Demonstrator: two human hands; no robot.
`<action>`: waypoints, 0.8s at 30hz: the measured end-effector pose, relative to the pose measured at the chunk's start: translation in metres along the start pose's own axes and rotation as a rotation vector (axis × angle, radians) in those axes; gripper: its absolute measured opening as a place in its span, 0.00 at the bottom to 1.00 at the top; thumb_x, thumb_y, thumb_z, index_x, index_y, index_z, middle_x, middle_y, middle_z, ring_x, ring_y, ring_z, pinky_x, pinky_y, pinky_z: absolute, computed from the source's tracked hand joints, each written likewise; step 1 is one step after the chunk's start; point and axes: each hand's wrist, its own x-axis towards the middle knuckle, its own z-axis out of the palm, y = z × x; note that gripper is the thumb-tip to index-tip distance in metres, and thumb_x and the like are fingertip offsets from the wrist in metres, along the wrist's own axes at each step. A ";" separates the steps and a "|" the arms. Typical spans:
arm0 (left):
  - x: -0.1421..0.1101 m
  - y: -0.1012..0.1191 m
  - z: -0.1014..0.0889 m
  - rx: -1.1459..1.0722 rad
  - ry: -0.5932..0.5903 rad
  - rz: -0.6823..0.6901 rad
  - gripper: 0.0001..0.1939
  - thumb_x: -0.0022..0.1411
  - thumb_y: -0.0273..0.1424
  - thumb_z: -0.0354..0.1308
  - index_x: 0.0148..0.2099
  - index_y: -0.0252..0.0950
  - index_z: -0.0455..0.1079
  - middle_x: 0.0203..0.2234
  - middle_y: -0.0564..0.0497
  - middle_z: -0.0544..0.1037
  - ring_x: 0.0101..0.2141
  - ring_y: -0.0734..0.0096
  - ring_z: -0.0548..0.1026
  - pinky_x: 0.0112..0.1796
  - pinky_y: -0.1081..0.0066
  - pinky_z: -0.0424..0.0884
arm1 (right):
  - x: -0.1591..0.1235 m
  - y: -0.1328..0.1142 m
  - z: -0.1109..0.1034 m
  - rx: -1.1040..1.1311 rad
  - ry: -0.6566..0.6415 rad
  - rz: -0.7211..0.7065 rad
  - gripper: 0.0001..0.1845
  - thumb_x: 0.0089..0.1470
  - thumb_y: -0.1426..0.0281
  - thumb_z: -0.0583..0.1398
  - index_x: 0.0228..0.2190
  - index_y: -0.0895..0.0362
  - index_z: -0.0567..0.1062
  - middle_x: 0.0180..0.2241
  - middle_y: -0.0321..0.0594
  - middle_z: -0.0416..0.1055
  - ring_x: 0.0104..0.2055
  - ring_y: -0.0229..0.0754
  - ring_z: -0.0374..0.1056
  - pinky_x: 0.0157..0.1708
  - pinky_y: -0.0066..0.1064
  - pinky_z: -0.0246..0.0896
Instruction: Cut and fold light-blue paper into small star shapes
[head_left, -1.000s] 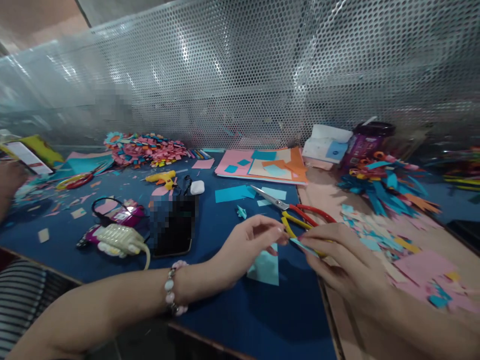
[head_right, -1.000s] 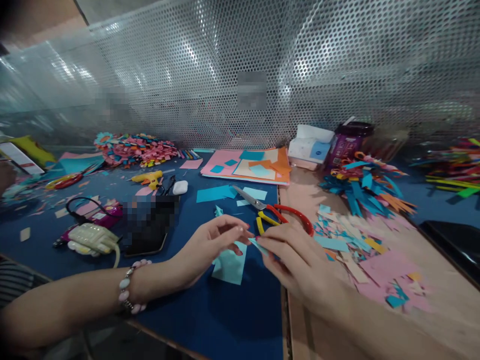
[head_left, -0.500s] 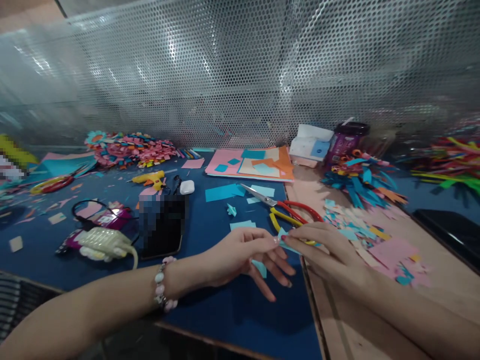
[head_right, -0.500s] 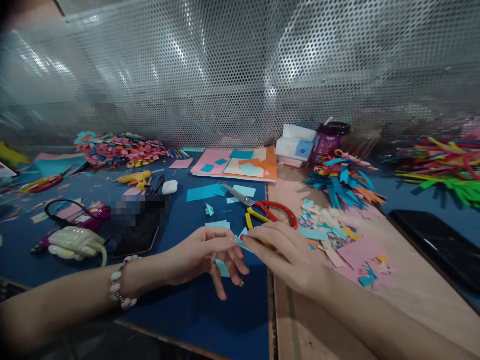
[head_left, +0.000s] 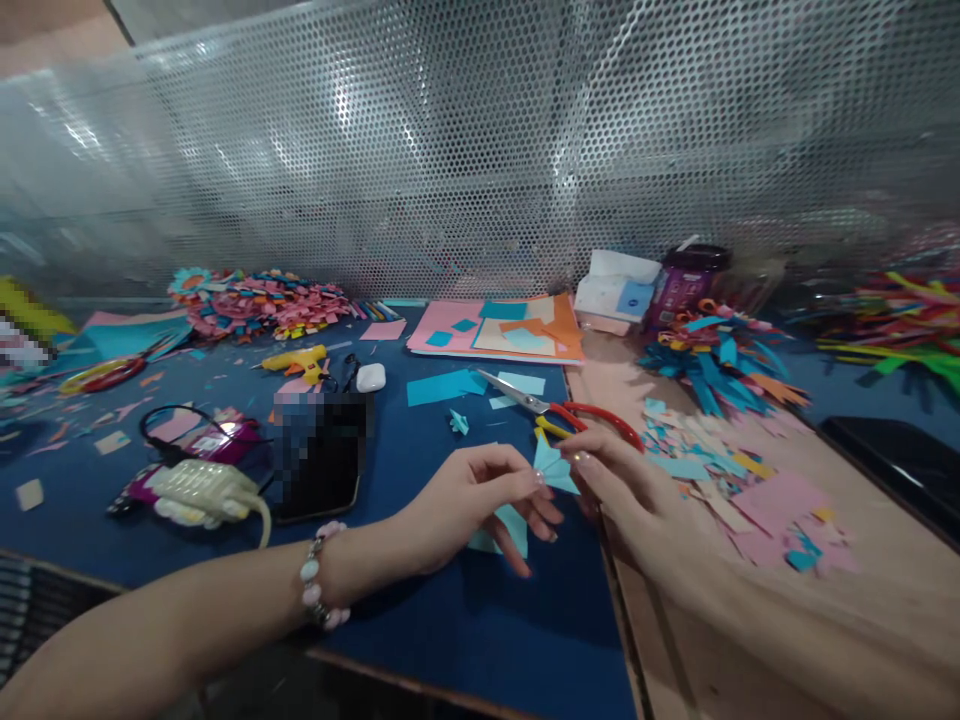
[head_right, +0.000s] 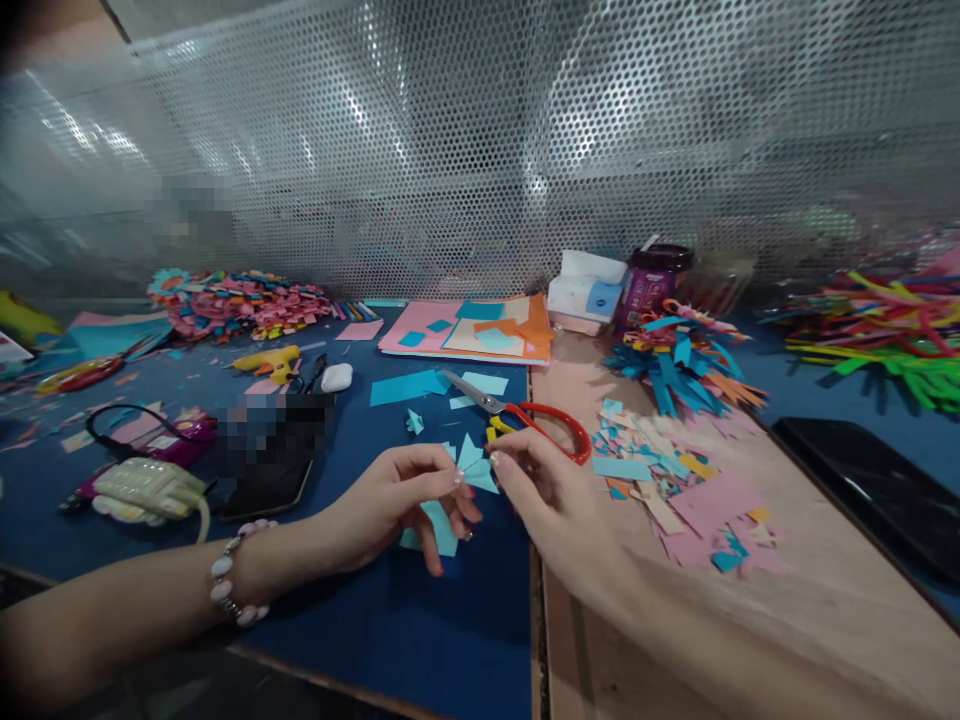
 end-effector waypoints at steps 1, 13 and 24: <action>0.000 0.000 0.000 0.013 -0.006 0.003 0.15 0.54 0.39 0.60 0.32 0.30 0.68 0.29 0.43 0.77 0.29 0.66 0.76 0.20 0.71 0.74 | 0.000 -0.002 0.001 0.038 -0.033 0.044 0.11 0.59 0.62 0.52 0.36 0.55 0.70 0.29 0.37 0.68 0.28 0.35 0.65 0.25 0.25 0.62; -0.003 -0.001 0.000 0.125 -0.086 -0.042 0.14 0.55 0.39 0.60 0.31 0.30 0.68 0.27 0.45 0.76 0.26 0.71 0.75 0.25 0.72 0.74 | -0.001 -0.004 0.005 0.288 -0.188 0.146 0.12 0.54 0.62 0.58 0.25 0.57 0.68 0.25 0.34 0.62 0.25 0.32 0.59 0.22 0.24 0.57; 0.004 0.001 0.001 0.142 -0.018 -0.125 0.22 0.59 0.45 0.52 0.32 0.28 0.72 0.29 0.40 0.78 0.25 0.68 0.76 0.24 0.70 0.73 | 0.000 0.006 -0.005 -0.445 -0.019 -0.529 0.08 0.56 0.72 0.55 0.26 0.56 0.69 0.25 0.38 0.67 0.28 0.37 0.63 0.27 0.29 0.59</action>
